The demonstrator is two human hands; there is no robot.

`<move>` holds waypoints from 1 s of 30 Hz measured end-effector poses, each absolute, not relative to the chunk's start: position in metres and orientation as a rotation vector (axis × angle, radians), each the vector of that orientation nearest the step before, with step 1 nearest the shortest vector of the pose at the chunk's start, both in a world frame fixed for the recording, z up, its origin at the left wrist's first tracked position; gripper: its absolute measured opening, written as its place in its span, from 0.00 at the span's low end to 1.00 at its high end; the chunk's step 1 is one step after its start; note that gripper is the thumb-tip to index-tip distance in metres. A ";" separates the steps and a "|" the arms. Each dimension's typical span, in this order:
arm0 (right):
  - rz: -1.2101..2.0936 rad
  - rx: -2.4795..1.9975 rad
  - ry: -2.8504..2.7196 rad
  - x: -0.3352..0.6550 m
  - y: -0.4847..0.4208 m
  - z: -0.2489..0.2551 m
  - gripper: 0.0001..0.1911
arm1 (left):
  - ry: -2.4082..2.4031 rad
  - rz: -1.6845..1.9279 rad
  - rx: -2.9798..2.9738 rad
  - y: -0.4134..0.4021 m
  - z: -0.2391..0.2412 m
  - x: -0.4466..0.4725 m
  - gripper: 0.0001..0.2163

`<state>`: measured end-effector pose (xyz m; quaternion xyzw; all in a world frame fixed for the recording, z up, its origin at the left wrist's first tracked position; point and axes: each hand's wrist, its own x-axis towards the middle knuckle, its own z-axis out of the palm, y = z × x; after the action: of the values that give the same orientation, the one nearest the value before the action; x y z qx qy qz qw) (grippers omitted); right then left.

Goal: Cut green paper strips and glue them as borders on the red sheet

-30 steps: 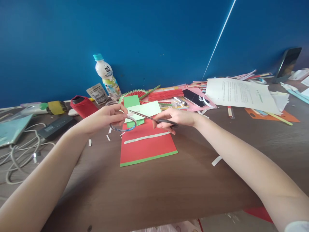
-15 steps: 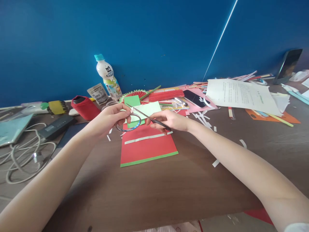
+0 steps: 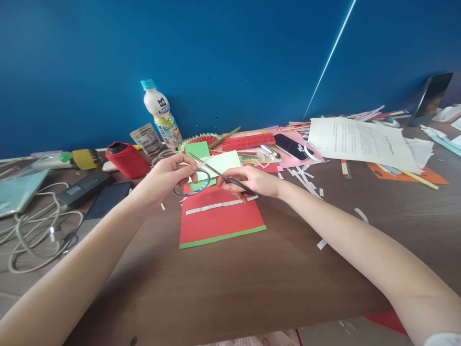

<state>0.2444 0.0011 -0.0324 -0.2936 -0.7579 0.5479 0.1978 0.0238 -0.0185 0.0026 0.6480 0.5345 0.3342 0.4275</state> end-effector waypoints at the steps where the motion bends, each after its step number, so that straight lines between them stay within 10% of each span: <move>1: 1.532 -0.820 -2.124 0.244 0.001 -0.033 0.16 | 1.339 0.838 1.612 -0.019 0.002 0.024 0.07; 30: 1.510 -0.928 -2.015 0.227 -0.011 -0.039 0.16 | 1.374 1.002 1.542 -0.022 -0.012 0.034 0.05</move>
<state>0.2274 -0.0114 -0.0392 -0.3367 -0.7312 0.5481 0.2273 0.0340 -0.0218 -0.0124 0.6127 0.5457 0.3980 0.4103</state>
